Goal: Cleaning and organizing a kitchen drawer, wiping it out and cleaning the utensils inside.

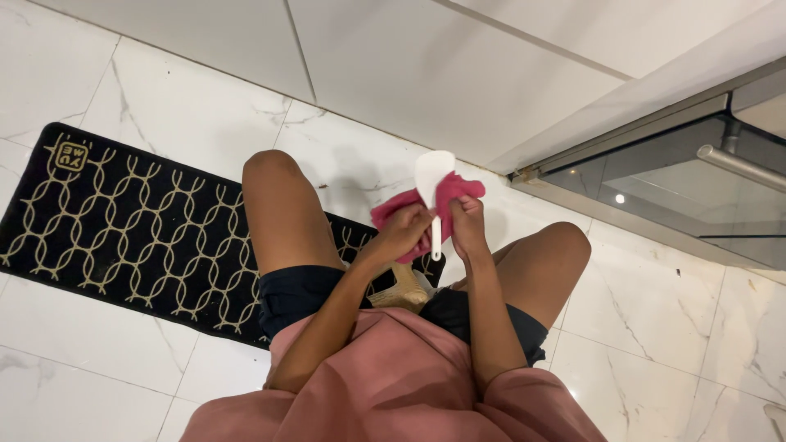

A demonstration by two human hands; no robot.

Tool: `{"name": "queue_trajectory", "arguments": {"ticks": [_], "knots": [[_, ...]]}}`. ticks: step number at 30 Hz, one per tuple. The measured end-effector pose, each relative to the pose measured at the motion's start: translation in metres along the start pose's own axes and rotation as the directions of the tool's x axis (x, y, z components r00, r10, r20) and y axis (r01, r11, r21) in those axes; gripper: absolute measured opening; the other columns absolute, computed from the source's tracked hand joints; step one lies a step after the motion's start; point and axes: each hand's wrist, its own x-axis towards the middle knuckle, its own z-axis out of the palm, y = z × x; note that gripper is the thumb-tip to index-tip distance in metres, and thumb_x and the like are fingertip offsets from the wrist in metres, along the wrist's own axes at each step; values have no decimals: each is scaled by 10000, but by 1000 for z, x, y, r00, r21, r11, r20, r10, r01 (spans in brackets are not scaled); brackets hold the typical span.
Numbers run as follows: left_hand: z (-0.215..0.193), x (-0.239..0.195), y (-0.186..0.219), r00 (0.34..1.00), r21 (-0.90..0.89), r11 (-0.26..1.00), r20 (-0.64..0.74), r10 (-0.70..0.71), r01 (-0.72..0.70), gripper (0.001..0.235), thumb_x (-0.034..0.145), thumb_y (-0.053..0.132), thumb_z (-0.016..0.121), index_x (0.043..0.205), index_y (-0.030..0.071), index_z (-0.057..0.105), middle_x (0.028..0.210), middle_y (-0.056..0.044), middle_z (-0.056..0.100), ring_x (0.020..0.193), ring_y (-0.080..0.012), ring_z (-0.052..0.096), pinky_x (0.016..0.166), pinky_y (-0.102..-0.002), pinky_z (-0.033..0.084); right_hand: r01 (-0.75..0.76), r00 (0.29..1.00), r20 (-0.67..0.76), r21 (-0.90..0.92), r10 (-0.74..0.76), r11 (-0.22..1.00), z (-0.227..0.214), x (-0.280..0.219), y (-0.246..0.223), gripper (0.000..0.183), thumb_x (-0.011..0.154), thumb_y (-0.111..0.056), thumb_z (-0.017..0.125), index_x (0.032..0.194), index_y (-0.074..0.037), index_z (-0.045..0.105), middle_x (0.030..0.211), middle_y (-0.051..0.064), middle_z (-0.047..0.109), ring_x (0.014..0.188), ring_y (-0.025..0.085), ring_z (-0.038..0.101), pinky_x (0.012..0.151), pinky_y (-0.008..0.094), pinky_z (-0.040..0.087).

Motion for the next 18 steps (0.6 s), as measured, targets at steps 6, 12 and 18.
{"name": "queue_trajectory", "arguments": {"ticks": [6, 12, 18], "knots": [[21, 0, -26, 989, -17, 996, 116, 87, -86, 296, 1101, 276, 434, 997, 22, 542, 777, -25, 525, 623, -131, 506, 558, -318, 457, 29, 964, -265, 213, 30, 977, 8, 5, -10, 232, 1056, -56, 458, 1017, 14, 676, 903, 83, 712, 757, 136, 664, 689, 292, 556], [-3, 16, -37, 971, 12, 971, 16, 237, -237, 294, 1097, 242, 400, 960, 27, 546, 796, 2, 537, 724, -116, 527, 689, -304, 491, -99, 994, 75, 206, 86, 974, 26, -12, -3, 193, 1007, 5, 459, 959, 6, 646, 819, 115, 660, 683, 194, 631, 626, 340, 534], [-1, -17, -3, 983, 276, 960, 183, 1, -52, 370, 1134, 318, 382, 974, 19, 530, 754, 3, 488, 679, -122, 457, 637, -306, 442, -43, 951, -265, 397, 160, 917, 15, 2, -25, 195, 1056, -91, 500, 1083, -2, 672, 939, 84, 692, 796, 163, 656, 717, 313, 555]]}}
